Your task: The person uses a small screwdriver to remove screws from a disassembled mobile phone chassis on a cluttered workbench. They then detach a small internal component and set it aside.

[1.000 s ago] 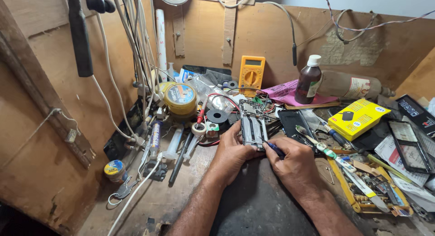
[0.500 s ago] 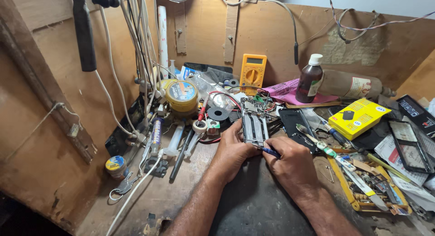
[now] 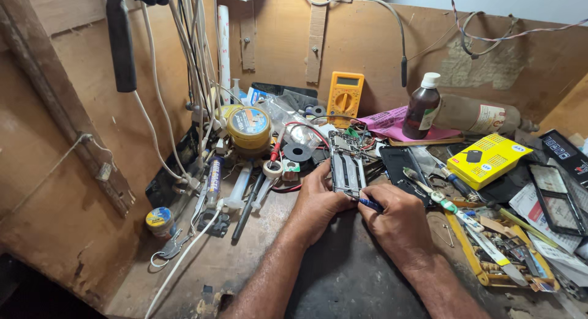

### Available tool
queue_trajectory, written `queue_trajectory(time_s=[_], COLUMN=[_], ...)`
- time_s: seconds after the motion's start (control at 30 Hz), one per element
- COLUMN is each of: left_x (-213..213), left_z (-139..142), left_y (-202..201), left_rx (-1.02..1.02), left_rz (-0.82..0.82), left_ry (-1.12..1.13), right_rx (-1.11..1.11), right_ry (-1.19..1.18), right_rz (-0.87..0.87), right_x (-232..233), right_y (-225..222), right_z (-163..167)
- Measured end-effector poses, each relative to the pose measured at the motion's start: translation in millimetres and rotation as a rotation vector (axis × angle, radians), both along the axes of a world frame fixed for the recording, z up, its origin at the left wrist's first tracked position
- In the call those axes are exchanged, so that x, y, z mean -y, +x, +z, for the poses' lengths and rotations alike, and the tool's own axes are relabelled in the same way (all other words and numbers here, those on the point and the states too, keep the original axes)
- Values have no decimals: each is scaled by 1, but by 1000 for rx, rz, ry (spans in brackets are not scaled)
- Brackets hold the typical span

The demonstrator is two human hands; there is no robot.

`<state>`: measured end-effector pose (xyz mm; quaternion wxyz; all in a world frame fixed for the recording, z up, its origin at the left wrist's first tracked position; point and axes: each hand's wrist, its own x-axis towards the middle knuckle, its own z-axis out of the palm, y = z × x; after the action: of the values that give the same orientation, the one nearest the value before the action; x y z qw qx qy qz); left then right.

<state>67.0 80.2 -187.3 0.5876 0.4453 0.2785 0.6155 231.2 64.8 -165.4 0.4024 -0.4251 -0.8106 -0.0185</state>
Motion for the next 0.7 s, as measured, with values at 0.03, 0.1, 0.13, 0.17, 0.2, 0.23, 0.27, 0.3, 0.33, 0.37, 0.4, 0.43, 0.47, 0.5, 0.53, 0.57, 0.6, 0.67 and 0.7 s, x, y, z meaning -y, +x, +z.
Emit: queue_trajectory(time_s=[0.03, 0.1, 0.13, 0.17, 0.2, 0.23, 0.27, 0.3, 0.33, 0.37, 0.4, 0.43, 0.47, 0.5, 0.53, 0.57, 0.6, 0.67, 0.7], left_x=[0, 0, 0, 1, 0, 1, 1, 1, 0, 1, 1, 0, 0, 0, 1, 0, 0, 0, 0], left_z=[0, 0, 0, -1, -1, -1, -1, -2, -2, -2, -3, -2, -2, -3, -3, -3, -3, -4, -4], left_y=[0, 0, 0, -1, -1, -1, -1, -1, -1, -1, -1, -1, -1, 0, 0, 0, 0, 1, 2], left_rx=[-10, 13, 24, 25, 25, 26, 23, 21, 18, 9, 0, -10, -3, 5, 13, 8, 4, -1, -2], left_rz=[4, -2, -5, -6, -6, -7, -4, 0, 3, 6, 8, 11, 7, 3, 0, 1, 3, 8, 12], left_ry=[1, 14, 21, 24, 30, 36, 31, 25, 20, 22, 24, 28, 28, 27, 26, 20, 14, 10, 11], right_rx=[-8, -3, 0, 10, 19, 28, 30, 32, 34, 37, 39, 42, 42, 42, 43, 39, 36, 36, 38], right_ry=[-7, -1, 2, 9, 18, 28, 29, 29, 30, 31, 32, 34, 33, 30, 28, 29, 30, 35, 38], right_rz=[0, -10, -15, -14, -13, -13, -12, -12, -11, -10, -9, -8, -8, -8, -7, -6, -5, -5, -4], right_x=[0, 0, 0, 1, 1, 1, 2, 2, 2, 3, 3, 3, 3, 3, 3, 3, 3, 2, 2], right_y=[0, -1, -2, -2, -3, -3, -3, -4, -4, -4, -3, -3, -3, -2, -2, -2, -2, -1, 0], right_z=[0, 0, 1, 0, 1, 0, 1, 1, 1, 1, 1, 1, 1, 1, 1, 1, 0, 0, 0])
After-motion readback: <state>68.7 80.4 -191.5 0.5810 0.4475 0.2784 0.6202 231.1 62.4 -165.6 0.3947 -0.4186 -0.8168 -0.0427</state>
